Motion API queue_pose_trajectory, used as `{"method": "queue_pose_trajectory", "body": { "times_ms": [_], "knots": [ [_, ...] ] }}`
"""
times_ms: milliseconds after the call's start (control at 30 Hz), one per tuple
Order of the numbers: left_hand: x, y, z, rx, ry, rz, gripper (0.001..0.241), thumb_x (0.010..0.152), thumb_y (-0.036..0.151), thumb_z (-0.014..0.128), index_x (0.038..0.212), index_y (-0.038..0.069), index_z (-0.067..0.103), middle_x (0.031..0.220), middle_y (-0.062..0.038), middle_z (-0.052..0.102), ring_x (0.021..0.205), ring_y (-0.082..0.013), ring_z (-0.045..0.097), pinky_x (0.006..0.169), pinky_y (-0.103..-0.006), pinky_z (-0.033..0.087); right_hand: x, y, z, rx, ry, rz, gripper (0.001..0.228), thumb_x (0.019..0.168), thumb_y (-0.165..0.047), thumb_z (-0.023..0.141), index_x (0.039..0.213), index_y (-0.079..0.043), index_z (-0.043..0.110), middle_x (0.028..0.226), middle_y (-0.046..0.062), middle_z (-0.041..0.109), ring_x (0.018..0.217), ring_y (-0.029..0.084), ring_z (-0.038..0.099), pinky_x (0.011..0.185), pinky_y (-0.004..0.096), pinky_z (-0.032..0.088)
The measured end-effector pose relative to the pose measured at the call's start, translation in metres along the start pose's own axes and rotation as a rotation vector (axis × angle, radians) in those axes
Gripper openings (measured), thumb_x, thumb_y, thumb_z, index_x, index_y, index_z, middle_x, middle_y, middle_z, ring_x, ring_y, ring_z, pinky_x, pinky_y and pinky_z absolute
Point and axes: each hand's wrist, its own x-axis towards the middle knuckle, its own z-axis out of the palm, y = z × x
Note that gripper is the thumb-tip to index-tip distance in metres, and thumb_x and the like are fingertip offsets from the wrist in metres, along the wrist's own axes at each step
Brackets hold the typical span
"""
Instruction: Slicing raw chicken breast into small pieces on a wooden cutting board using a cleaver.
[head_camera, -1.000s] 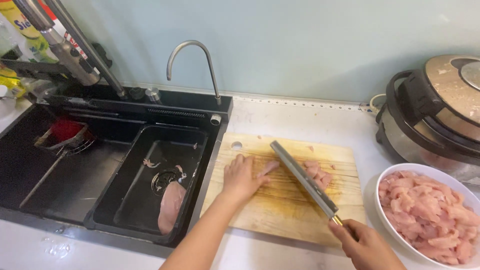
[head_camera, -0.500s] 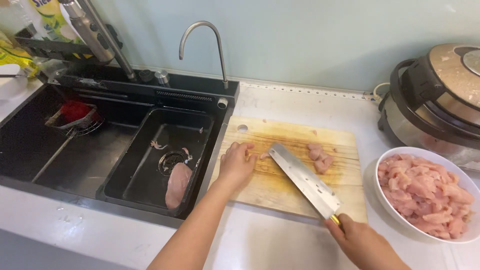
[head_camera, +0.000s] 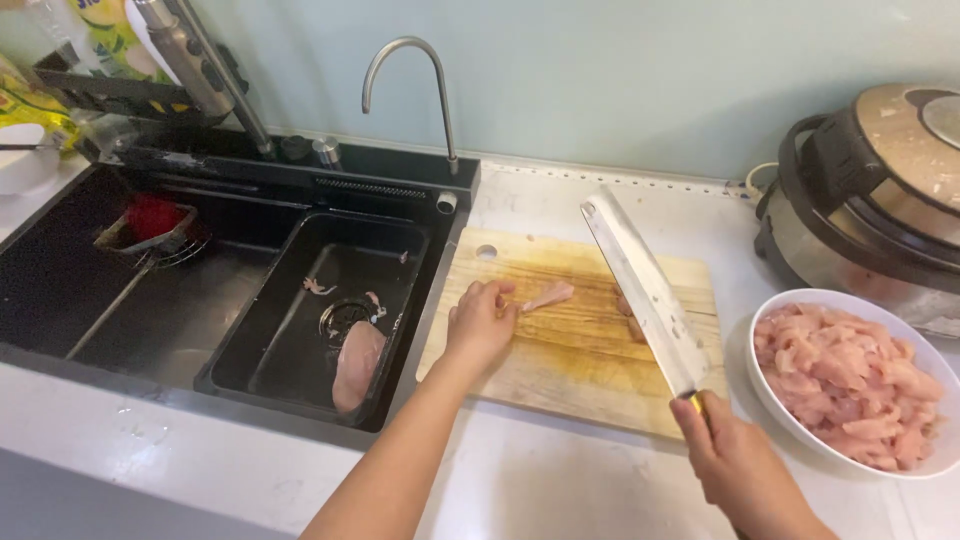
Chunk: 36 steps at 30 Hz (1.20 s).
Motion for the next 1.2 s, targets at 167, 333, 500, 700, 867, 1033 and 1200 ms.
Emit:
{"method": "queue_pose_trajectory", "body": {
  "times_ms": [167,333,500,700,867,1033,1200],
  "knots": [
    [-0.001,0.006,0.001,-0.023,-0.01,0.013,0.031,0.088,0.023,0.07,0.119,0.018,0.069,0.106,-0.003,0.064,0.104,-0.0213,0.063,0.096,-0.0412,0.044,0.002,-0.017,-0.015,-0.379,-0.24,0.157,0.053,0.1,-0.059,0.044,0.107,-0.013,0.07,0.064,0.008,0.065,0.048,0.025,0.064,0.054,0.037,0.052],
    [-0.001,0.007,0.001,-0.026,0.008,0.007,0.031,0.09,0.022,0.068,0.121,0.018,0.068,0.108,-0.003,0.064,0.103,-0.021,0.064,0.096,-0.0391,0.047,0.009,0.015,0.004,-0.146,0.008,0.006,0.056,0.096,-0.06,0.047,0.103,-0.008,0.065,0.058,0.017,0.064,0.044,0.029,0.064,0.051,0.043,0.054],
    [-0.001,0.006,0.002,-0.022,-0.009,-0.013,0.028,0.091,0.022,0.066,0.118,0.017,0.069,0.105,-0.004,0.064,0.098,-0.0215,0.065,0.094,-0.0397,0.047,-0.009,-0.04,-0.023,-0.299,-0.269,0.215,0.05,0.096,-0.06,0.05,0.107,-0.019,0.074,0.068,0.016,0.066,0.052,0.029,0.061,0.058,0.045,0.055],
    [-0.001,0.001,0.006,-0.068,0.063,0.03,0.029,0.09,0.022,0.068,0.118,0.016,0.069,0.103,-0.004,0.066,0.094,-0.0217,0.066,0.089,-0.04,0.05,0.054,0.088,0.04,-0.697,-0.058,-0.297,0.057,0.098,-0.066,0.044,0.1,-0.015,0.068,0.065,0.008,0.064,0.051,0.022,0.06,0.06,0.042,0.051],
    [0.003,0.002,-0.001,-0.064,0.034,-0.02,0.029,0.09,0.021,0.066,0.118,0.017,0.068,0.104,-0.004,0.065,0.094,-0.0221,0.067,0.09,-0.0402,0.051,-0.011,-0.043,-0.02,-0.319,-0.183,0.121,0.055,0.098,-0.063,0.046,0.105,-0.014,0.07,0.065,0.014,0.064,0.052,0.028,0.064,0.058,0.043,0.056],
    [0.008,-0.01,0.014,-0.068,0.071,0.028,0.027,0.089,0.02,0.067,0.116,0.017,0.069,0.103,-0.005,0.066,0.097,-0.0231,0.066,0.089,-0.0404,0.051,0.042,0.042,0.012,-0.501,0.008,-0.381,0.058,0.103,-0.066,0.044,0.1,-0.018,0.077,0.063,0.0,0.06,0.051,0.014,0.056,0.056,0.037,0.047],
    [0.014,0.007,0.007,-0.117,0.087,0.067,0.026,0.091,0.017,0.061,0.116,0.015,0.067,0.115,-0.007,0.066,0.098,-0.0259,0.067,0.09,-0.0413,0.052,-0.003,-0.044,-0.036,-0.286,-0.103,0.138,0.05,0.104,-0.055,0.045,0.119,-0.015,0.071,0.073,0.022,0.071,0.061,0.038,0.073,0.062,0.047,0.06]
  ]
}}
